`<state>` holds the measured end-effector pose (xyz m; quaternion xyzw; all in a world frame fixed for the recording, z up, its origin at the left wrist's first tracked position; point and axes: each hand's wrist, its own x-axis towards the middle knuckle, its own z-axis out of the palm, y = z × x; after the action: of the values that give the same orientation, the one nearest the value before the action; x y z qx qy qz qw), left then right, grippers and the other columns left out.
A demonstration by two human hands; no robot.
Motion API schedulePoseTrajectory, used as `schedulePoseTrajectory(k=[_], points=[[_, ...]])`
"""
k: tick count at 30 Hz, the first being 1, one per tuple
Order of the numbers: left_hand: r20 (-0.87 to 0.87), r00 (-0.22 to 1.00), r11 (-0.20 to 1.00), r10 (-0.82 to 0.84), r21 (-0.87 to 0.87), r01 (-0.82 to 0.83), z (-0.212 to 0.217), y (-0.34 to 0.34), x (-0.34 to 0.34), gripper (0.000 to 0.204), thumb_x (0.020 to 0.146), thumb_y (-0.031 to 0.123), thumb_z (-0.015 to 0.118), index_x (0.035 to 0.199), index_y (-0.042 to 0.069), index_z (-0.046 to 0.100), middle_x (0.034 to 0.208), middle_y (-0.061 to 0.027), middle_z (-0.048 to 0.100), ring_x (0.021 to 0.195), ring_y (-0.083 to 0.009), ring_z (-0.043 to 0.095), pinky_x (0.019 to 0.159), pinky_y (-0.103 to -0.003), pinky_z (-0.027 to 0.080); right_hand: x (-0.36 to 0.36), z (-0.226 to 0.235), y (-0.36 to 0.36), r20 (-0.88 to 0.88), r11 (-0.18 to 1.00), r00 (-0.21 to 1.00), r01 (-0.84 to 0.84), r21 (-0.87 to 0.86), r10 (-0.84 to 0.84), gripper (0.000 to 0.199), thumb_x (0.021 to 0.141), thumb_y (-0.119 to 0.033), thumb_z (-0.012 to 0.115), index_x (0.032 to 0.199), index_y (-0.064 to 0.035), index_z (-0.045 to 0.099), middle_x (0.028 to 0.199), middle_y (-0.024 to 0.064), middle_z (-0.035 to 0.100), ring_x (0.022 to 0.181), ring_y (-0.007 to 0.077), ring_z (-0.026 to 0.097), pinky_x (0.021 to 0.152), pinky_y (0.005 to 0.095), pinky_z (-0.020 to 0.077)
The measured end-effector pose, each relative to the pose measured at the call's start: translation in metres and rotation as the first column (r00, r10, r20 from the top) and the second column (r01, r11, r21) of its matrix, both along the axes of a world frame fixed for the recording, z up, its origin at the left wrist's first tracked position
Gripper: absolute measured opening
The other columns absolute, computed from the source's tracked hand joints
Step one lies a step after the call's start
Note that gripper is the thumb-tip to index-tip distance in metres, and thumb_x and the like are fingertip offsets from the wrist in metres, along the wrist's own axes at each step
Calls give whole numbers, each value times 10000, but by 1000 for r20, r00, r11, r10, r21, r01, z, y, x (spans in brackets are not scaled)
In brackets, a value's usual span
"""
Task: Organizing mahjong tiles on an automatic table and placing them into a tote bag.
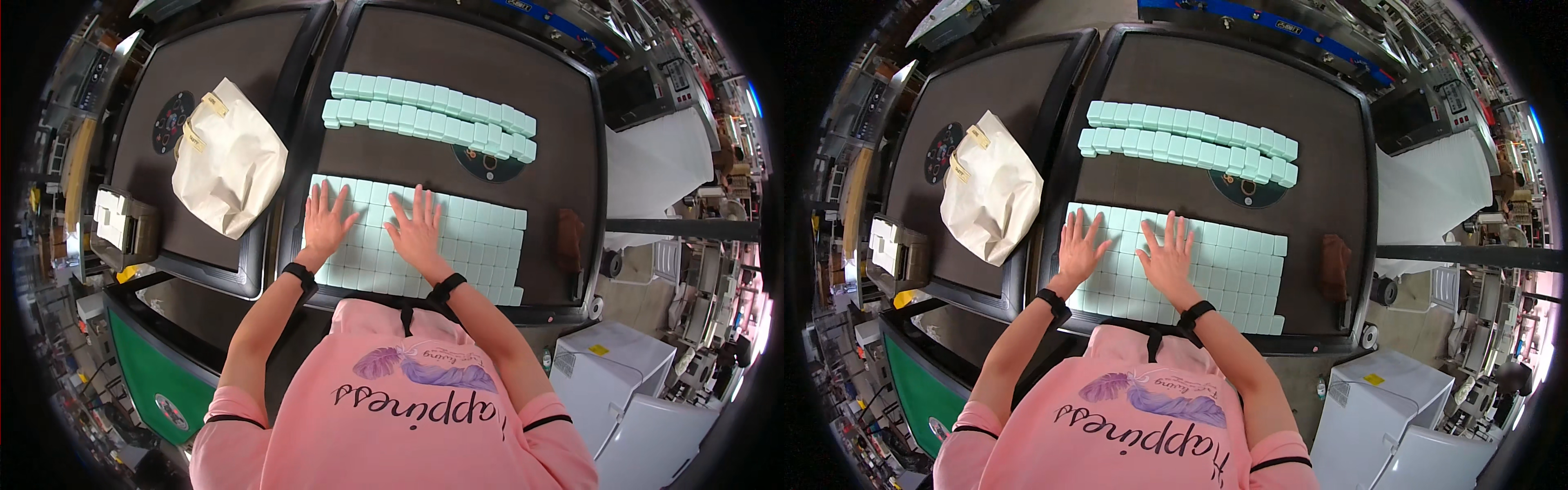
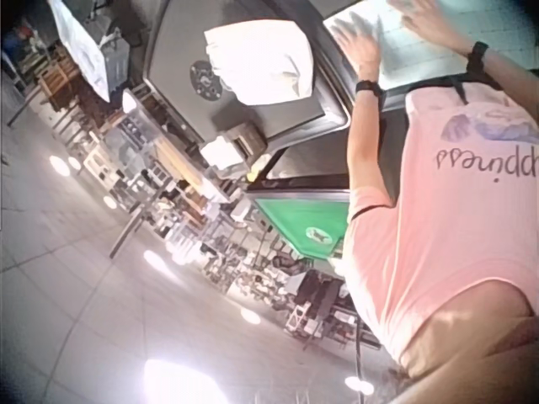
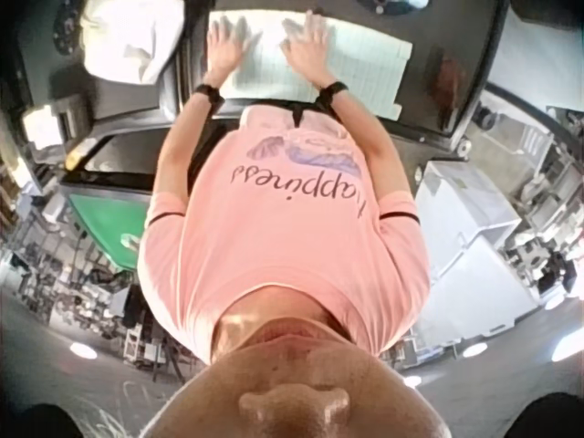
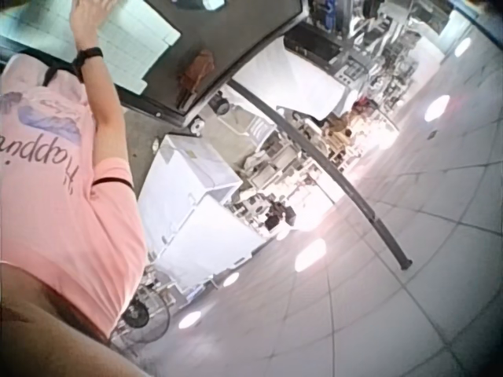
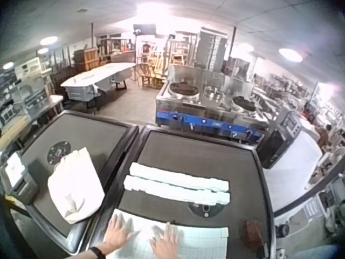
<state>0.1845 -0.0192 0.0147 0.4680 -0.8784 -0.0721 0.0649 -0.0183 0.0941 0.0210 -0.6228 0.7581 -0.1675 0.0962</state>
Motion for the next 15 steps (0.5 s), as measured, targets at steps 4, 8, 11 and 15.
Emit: schedulePoseTrajectory(k=[4, 8, 11, 15], points=[[18, 998, 998, -61, 3, 61, 0, 2, 11, 707, 940, 517, 638, 1550, 230, 423, 1593, -246, 330, 1478, -452, 301, 1171, -570, 315, 3, 3, 13, -27, 997, 999, 37, 74, -35, 659, 953, -485, 629, 1552, -306, 420, 1649, 297, 169, 1509, 514, 172, 1173, 687, 156], [-28, 997, 997, -75, -31, 74, 0, -2, 7, 753, 925, 539, 649, 1564, 228, 397, 1596, -249, 322, 1480, -448, 299, 1177, -554, 314, 1, -1, 7, -64, 999, 998, 21, 36, -19, 688, 939, -543, 619, 1549, -282, 435, 1641, 310, 180, 1497, 526, 198, 1162, 689, 187], [-36, 996, 996, -81, -46, 79, -5, -21, -6, 775, 913, 561, 654, 1564, 230, 397, 1602, -250, 314, 1486, -441, 295, 1182, -531, 316, -14, -8, -13, -75, 1000, 997, 22, -19, -24, 696, 942, -567, 607, 1549, -271, 438, 1640, 318, 172, 1492, 540, 203, 1156, 683, 219], [-5, 997, 995, -83, -52, 83, -10, -52, -19, 747, 956, 571, 603, 1584, 247, 361, 1619, -250, 288, 1501, -429, 281, 1189, -526, 311, -25, -9, -42, -28, 997, 999, 35, 74, -33, 698, 963, -591, 577, 1564, -278, 410, 1650, 324, 124, 1506, 546, 156, 1176, 652, 217]])
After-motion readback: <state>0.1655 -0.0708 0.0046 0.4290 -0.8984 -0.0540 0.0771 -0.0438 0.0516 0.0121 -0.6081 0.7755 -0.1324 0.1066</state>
